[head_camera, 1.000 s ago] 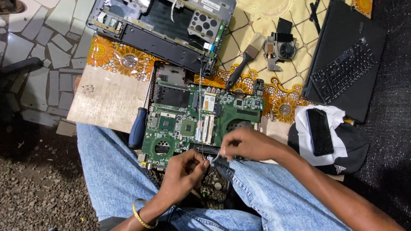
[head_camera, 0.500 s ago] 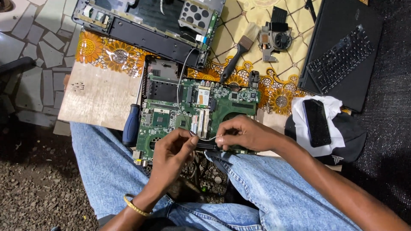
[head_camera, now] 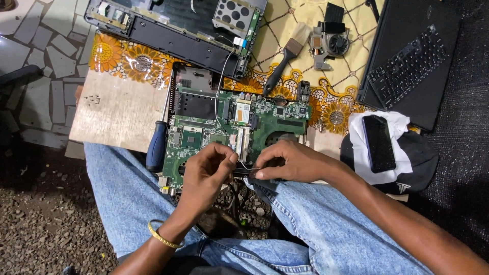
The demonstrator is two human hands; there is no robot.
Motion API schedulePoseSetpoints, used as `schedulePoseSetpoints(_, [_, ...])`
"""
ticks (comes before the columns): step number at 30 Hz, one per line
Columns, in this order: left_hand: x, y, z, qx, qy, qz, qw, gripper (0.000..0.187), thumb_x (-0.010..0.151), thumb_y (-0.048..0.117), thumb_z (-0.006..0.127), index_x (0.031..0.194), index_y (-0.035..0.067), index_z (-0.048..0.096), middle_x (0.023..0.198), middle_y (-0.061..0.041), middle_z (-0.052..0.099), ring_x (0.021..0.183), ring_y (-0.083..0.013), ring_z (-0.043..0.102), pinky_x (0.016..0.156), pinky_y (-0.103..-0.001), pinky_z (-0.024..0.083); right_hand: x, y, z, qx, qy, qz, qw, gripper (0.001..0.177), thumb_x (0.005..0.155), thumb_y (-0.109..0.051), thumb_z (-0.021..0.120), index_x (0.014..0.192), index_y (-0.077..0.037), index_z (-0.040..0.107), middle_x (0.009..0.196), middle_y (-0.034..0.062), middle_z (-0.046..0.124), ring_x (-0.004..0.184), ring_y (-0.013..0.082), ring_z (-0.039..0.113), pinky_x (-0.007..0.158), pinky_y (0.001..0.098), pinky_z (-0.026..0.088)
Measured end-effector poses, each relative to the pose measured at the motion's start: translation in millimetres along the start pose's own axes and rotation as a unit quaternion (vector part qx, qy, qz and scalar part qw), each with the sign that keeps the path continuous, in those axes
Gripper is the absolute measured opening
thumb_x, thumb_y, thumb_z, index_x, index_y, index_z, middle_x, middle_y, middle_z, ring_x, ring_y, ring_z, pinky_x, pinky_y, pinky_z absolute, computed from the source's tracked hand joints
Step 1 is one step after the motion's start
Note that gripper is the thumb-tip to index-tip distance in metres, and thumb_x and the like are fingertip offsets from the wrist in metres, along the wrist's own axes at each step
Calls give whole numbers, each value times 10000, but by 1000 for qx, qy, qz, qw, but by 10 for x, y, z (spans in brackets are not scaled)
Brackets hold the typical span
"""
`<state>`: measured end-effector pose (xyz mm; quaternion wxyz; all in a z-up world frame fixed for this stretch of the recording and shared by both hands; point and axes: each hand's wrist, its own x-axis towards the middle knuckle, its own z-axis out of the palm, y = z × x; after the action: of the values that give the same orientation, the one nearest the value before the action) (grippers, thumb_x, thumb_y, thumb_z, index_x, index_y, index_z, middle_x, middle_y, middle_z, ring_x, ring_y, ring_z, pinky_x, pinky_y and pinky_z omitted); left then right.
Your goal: Reconnecting ribbon cables and positioning the motherboard during a laptop repair.
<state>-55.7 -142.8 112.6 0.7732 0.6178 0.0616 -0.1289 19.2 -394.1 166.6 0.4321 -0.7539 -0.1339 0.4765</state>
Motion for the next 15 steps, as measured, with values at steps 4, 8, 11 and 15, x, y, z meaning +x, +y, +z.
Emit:
schedulePoseSetpoints(4, [57, 34, -2, 52, -15, 32, 998, 119, 1017, 68, 760, 931, -15, 759, 622, -117, 666, 574, -189, 614, 564, -350, 541, -29, -117, 74, 22, 63, 35, 997, 284, 972, -358, 842, 1085, -101, 883, 903, 60, 829, 815, 205, 738, 791, 310, 626])
schedulePoseSetpoints(8, [133, -1, -4, 66, -24, 42, 997, 145, 1016, 98, 761, 913, -4, 761, 610, -133, 675, 570, -199, 593, 561, -349, 509, -17, -276, 57, -47, 89, 30, 994, 407, 845, -332, 944, 1151, -80, 849, 961, 111, 817, 823, 219, 757, 672, 341, 637])
schedulePoseSetpoints(11, [176, 25, 9, 78, -33, 50, 995, 151, 1010, 110, 768, 889, 20, 754, 586, -115, 672, 560, -186, 589, 551, -338, 504, 24, -242, 100, -58, 125, -30, 990, 265, 930, -248, 864, 1141, -89, 885, 946, 131, 815, 819, 259, 738, 716, 354, 625])
schedulePoseSetpoints(15, [242, 175, 46, 82, -33, 69, 994, 167, 1027, 117, 746, 890, 22, 758, 591, -118, 685, 554, -193, 616, 557, -338, 524, 137, -36, 156, -21, 168, -98, 981, 120, 990, -204, 824, 1057, -139, 899, 867, 68, 798, 811, 190, 721, 706, 333, 608])
